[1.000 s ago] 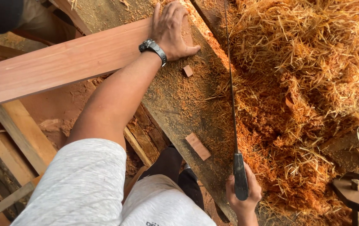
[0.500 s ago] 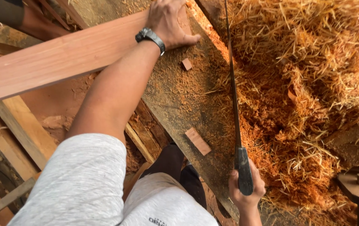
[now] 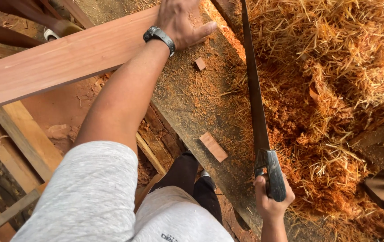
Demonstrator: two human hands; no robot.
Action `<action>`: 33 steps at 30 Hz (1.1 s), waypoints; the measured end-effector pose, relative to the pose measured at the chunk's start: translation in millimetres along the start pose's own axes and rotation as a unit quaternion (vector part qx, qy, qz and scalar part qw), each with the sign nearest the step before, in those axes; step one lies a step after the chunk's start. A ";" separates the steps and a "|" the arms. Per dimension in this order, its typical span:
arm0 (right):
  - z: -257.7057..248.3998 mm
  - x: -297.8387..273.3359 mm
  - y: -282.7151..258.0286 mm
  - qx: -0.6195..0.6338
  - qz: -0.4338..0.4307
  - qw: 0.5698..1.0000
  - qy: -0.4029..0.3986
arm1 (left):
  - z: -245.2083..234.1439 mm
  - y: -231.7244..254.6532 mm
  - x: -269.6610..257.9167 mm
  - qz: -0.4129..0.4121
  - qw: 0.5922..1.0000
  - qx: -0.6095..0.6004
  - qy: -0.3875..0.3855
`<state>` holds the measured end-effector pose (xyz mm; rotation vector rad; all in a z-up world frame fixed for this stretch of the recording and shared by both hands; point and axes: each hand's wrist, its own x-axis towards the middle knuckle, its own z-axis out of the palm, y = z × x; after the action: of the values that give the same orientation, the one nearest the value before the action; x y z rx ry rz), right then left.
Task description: The person uses a hand saw to cut a piece of wood clamped to a workbench. After cutting, the person marks the wood with a pencil and places the cut piece aside.
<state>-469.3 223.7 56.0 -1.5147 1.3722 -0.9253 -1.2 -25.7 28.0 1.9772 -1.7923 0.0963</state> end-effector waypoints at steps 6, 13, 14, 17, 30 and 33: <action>-2.8 -2.3 -1.0 -0.030 -0.010 1.000 0.004 | 5.8 5.0 -8.8 0.163 0.979 -0.108 -0.063; 1.9 -1.2 -1.7 0.010 0.004 1.000 0.013 | 4.5 4.4 -4.6 0.179 0.979 -0.093 -0.035; 1.4 -2.0 -0.6 0.018 0.004 1.000 0.010 | 5.1 4.9 -6.4 0.172 0.980 -0.096 -0.036; 0.5 -3.2 1.2 0.047 0.027 0.998 0.019 | -13.3 20.4 -3.7 0.149 0.984 -0.084 -0.039; 15.6 4.3 -41.9 0.048 -0.094 0.994 -0.035 | 8.4 -17.2 -24.9 -0.202 0.976 0.072 0.042; 38.4 20.9 -62.0 0.041 -0.096 0.994 -0.038 | 5.9 -13.3 -22.1 -0.244 0.967 0.068 0.025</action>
<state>-409.6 208.5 100.3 -1.6223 1.1354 -1.0178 6.7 -7.1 11.0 2.4310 -1.2496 0.1099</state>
